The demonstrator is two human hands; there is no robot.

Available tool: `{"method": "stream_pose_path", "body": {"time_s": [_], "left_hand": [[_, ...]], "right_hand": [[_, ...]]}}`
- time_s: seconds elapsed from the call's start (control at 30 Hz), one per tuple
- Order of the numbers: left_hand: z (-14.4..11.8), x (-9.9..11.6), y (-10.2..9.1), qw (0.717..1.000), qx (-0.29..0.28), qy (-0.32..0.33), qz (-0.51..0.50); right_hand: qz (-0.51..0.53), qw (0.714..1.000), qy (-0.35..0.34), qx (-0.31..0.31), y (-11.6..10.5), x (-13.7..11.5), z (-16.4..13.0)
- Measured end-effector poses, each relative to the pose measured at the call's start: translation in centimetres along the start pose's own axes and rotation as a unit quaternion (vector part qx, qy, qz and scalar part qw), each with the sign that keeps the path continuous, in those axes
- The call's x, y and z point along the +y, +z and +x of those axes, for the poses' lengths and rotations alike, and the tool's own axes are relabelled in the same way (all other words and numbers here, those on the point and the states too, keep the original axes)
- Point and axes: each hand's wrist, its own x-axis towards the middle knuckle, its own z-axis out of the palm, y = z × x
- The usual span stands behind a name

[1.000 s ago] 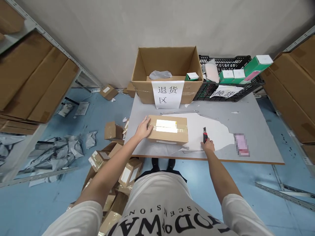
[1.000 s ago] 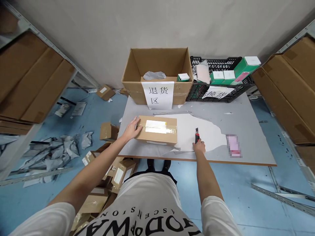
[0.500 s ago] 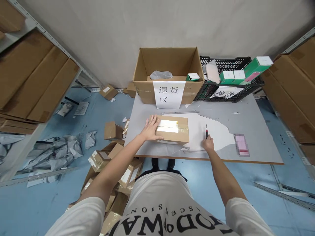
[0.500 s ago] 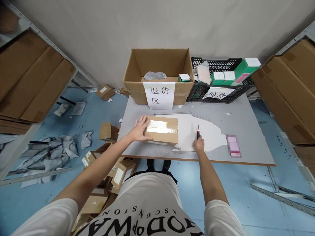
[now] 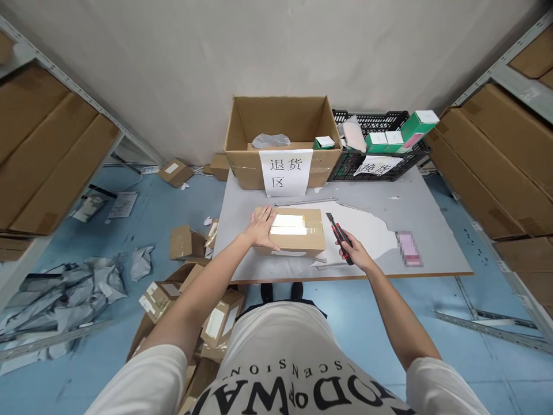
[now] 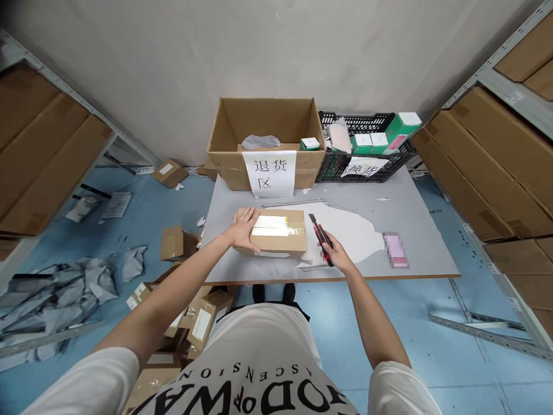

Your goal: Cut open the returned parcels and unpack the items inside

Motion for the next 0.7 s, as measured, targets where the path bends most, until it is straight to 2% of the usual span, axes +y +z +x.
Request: {"method": "stream_pose_path", "body": {"time_s": [0.23,0.5,0.7], "left_hand": [[-0.44,0.16,-0.08,1.0,0.001,-0.006,-0.015],[-0.48,0.15,-0.04,1.0,0.002,-0.007,-0.017],[-0.43,0.14,-0.01,1.0,0.002,-0.004,-0.018]], "right_hand": [[0.019,1.0,0.013,-0.006,0.71,0.26,-1.01],[0.028,0.999,0.013,0.01,0.7,0.03,-0.8],[0.039,0.999,0.016,-0.001,1.0,-0.11,-0.6]]}}
